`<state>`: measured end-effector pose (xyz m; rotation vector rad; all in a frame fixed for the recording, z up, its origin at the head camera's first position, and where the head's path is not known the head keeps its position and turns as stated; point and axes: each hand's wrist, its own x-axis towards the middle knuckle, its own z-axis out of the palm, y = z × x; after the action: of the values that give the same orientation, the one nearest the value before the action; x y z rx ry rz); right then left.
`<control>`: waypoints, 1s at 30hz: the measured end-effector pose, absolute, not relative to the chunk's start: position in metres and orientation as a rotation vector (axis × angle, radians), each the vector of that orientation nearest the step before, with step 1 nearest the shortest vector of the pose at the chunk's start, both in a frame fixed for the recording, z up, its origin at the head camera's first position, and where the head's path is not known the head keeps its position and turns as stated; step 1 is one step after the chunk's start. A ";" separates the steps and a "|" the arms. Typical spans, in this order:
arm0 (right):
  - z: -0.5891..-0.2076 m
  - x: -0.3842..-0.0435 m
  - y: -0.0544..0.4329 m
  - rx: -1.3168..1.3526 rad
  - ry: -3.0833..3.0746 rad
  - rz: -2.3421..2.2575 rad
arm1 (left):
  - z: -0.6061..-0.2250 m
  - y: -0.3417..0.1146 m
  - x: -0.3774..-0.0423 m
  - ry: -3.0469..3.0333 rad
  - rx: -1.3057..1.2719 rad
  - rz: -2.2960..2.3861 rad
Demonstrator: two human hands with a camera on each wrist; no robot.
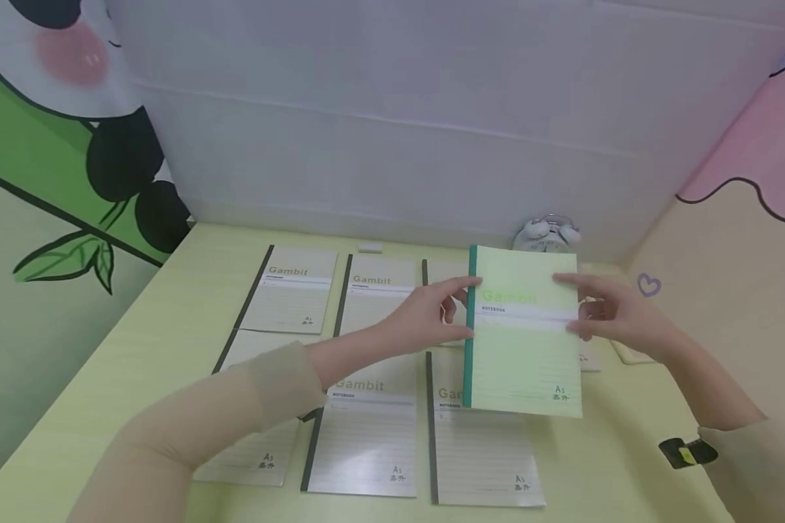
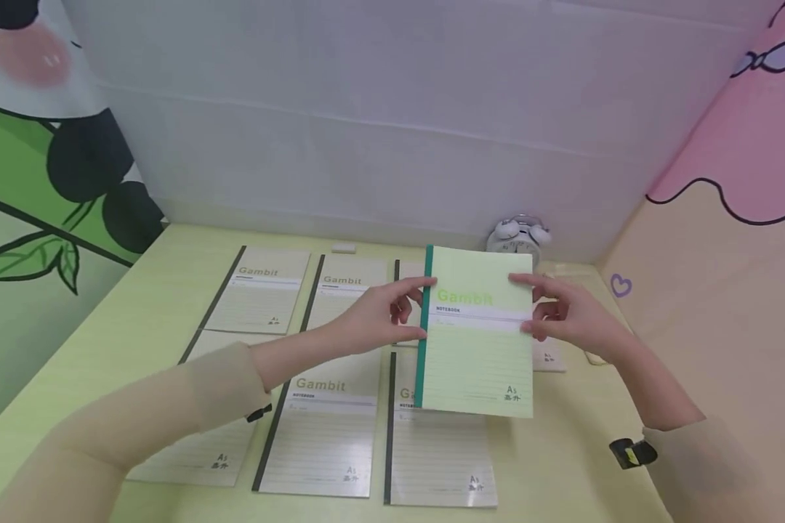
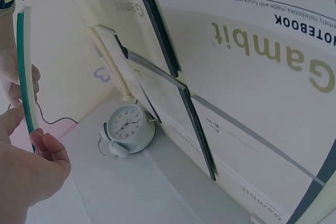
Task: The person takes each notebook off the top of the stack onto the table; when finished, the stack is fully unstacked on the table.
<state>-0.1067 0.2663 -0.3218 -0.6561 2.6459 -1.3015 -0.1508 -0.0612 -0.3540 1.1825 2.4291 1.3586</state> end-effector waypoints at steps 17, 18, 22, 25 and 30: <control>-0.374 -0.083 0.320 -0.581 2.494 -1.285 | -0.406 -0.028 -0.145 2.189 1.270 1.047; -0.377 -0.081 0.322 -0.571 2.489 -1.290 | -0.408 -0.026 -0.145 2.197 1.272 1.013; -0.388 -0.075 0.330 -0.516 2.496 -1.279 | -0.418 -0.018 -0.145 2.230 1.318 0.908; -0.394 -0.072 0.336 -0.504 2.474 -1.291 | -0.423 -0.014 -0.147 2.248 1.371 0.871; -0.404 -0.067 0.347 -0.468 2.418 -1.286 | -0.432 -0.007 -0.153 2.274 1.440 0.770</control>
<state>-0.0671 0.3467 -0.4041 -0.4684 2.4181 -1.2864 -0.1530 -0.0072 -0.4323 1.4403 2.2737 0.7702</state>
